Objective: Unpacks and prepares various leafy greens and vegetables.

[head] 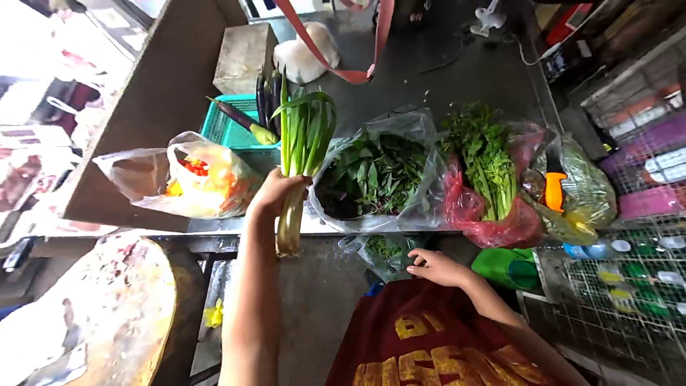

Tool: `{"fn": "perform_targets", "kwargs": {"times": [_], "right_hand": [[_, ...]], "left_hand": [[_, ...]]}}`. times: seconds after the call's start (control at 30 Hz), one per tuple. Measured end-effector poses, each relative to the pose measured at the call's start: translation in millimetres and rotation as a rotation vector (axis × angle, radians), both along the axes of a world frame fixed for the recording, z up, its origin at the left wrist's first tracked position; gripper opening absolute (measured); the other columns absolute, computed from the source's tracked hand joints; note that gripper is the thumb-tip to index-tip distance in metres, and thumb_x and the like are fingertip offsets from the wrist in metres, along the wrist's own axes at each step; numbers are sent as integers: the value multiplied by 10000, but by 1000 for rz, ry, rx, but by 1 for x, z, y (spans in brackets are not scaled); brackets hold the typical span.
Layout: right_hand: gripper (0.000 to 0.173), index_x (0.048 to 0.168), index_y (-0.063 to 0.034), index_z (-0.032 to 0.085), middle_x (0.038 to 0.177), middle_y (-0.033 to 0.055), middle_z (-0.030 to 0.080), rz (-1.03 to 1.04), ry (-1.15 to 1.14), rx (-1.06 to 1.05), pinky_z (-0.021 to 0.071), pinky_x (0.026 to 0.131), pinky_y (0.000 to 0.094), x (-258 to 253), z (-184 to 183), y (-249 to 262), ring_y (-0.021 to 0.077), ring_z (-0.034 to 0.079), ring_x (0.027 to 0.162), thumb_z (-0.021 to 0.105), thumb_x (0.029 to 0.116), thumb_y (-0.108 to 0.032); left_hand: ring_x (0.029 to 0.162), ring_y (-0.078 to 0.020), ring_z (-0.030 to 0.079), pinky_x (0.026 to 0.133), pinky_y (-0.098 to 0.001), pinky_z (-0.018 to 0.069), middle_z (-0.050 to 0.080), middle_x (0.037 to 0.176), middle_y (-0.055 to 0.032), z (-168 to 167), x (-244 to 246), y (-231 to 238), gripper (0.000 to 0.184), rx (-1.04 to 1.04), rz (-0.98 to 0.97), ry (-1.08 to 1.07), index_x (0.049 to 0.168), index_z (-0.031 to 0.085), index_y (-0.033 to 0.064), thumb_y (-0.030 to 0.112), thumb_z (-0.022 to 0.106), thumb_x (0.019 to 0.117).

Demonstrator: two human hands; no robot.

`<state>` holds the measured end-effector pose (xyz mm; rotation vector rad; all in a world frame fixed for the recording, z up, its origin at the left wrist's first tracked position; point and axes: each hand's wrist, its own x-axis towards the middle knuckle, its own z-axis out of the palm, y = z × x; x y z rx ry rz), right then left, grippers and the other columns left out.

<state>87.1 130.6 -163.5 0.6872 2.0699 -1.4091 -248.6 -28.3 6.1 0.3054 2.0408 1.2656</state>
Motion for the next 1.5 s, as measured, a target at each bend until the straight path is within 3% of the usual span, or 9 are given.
{"fn": "perform_targets", "kwargs": {"times": [0.2,0.4,0.5,0.73,0.97,1.07,1.2,1.37,1.5], "right_hand": [[546,1446,-72,535,1244,174,685,-199,8,7,523,1002,526,24,-7,-7,316,678,1120,631,1020,-400],[562,1439,-52,540,1273,210,669,-287,-62,-8,486,1042,561,61,-18,-12,358,655,1166,636,1015,-407],[526,1415,-32,554,1245,210,681,-402,3,-29,509,1024,526,76,-20,-8,329,675,1128,648,1013,-358],[295,1263,4,634,1142,158,702,-886,370,238,594,910,426,64,71,83,226,709,994,582,1045,-188],[330,1281,18,606,1193,290,658,-884,145,653,504,909,667,38,63,182,476,645,1096,595,1040,-208],[406,1273,71,613,1210,347,640,-812,-146,607,453,961,714,44,67,200,529,609,1160,621,1033,-256],[350,1236,64,650,1234,321,645,-763,-311,502,452,999,681,67,44,205,485,611,1189,574,1038,-215],[277,1183,30,694,1175,304,677,-770,-291,560,479,937,708,70,28,195,497,638,1132,613,987,-148],[477,1282,71,597,1216,309,644,-817,-211,541,482,975,666,60,26,196,472,621,1167,734,917,-203]], "left_hand": [[573,-43,580,518,-201,510,605,752,22,-8,-49,40,143,50,3,23,1130,542,75,88,578,992],[877,-177,578,824,-396,500,613,1083,-154,-61,-32,58,376,-357,-162,66,1311,524,-44,197,589,1030],[917,-298,675,808,-517,566,680,1069,-207,-152,-97,39,567,-338,-191,271,1267,594,-33,332,783,876],[1181,-467,612,966,-672,502,615,1286,-293,-194,-124,36,933,-542,-127,617,1428,523,56,577,838,721],[1428,-558,329,1118,-738,286,326,1553,-369,-166,-24,50,883,-457,110,740,1527,420,3,456,746,843],[1282,-443,535,1074,-541,451,533,1368,-342,-158,37,72,571,-96,102,918,1355,539,-104,218,670,902],[872,-195,710,793,-381,608,709,1010,-172,-142,159,142,315,263,-225,444,1234,597,-108,107,536,1012],[1193,-289,643,1013,-463,533,611,1353,-226,-181,247,222,591,71,-647,-281,1457,476,-29,394,551,1050],[1116,-273,664,971,-441,557,639,1265,-224,-201,272,264,566,179,-446,-474,1431,478,-22,400,536,1060]]}}
